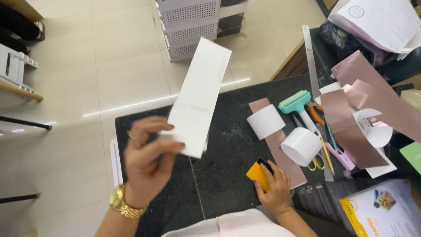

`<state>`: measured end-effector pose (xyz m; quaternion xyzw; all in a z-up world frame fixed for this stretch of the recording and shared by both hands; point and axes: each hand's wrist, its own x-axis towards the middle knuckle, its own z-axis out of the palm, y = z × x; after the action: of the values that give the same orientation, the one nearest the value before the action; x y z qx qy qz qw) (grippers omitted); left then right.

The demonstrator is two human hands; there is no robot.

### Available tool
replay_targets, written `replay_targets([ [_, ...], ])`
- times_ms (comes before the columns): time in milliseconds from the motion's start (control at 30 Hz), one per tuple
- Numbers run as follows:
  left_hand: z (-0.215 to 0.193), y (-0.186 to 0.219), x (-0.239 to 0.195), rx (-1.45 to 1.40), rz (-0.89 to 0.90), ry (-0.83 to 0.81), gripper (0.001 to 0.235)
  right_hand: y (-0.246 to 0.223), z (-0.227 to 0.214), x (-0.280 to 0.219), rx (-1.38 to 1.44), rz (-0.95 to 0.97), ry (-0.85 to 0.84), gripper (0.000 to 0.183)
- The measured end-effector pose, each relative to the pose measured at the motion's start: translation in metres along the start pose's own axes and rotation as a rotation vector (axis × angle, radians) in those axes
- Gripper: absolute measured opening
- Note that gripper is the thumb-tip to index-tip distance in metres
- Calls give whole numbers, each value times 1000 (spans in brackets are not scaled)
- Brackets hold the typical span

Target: Applying clear transfer tape to strips of rose gold vinyl using a squeegee tool to ensure a smooth bond.

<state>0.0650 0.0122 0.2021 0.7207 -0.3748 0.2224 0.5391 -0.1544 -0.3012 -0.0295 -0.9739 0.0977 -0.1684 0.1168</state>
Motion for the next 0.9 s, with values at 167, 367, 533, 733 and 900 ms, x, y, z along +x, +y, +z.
replay_targets([
  [167, 31, -18, -142, 33, -394, -168, 26, -7, -8, 6, -33, -48, 36, 56],
  [367, 53, -10, -220, -31, -920, -191, 20, -68, -17, 23, 232, -187, -40, 40],
  [533, 63, -10, -245, -237, -1143, -149, 31, -149, -11, 42, 668, -342, -327, 29],
  [733, 71, -17, -272, -614, -1217, 174, 69, -170, 22, 46, 701, -361, -451, 27],
  [900, 60, 12, -237, -707, -1576, 290, 32, -171, 22, 38, 615, -338, -485, 18],
])
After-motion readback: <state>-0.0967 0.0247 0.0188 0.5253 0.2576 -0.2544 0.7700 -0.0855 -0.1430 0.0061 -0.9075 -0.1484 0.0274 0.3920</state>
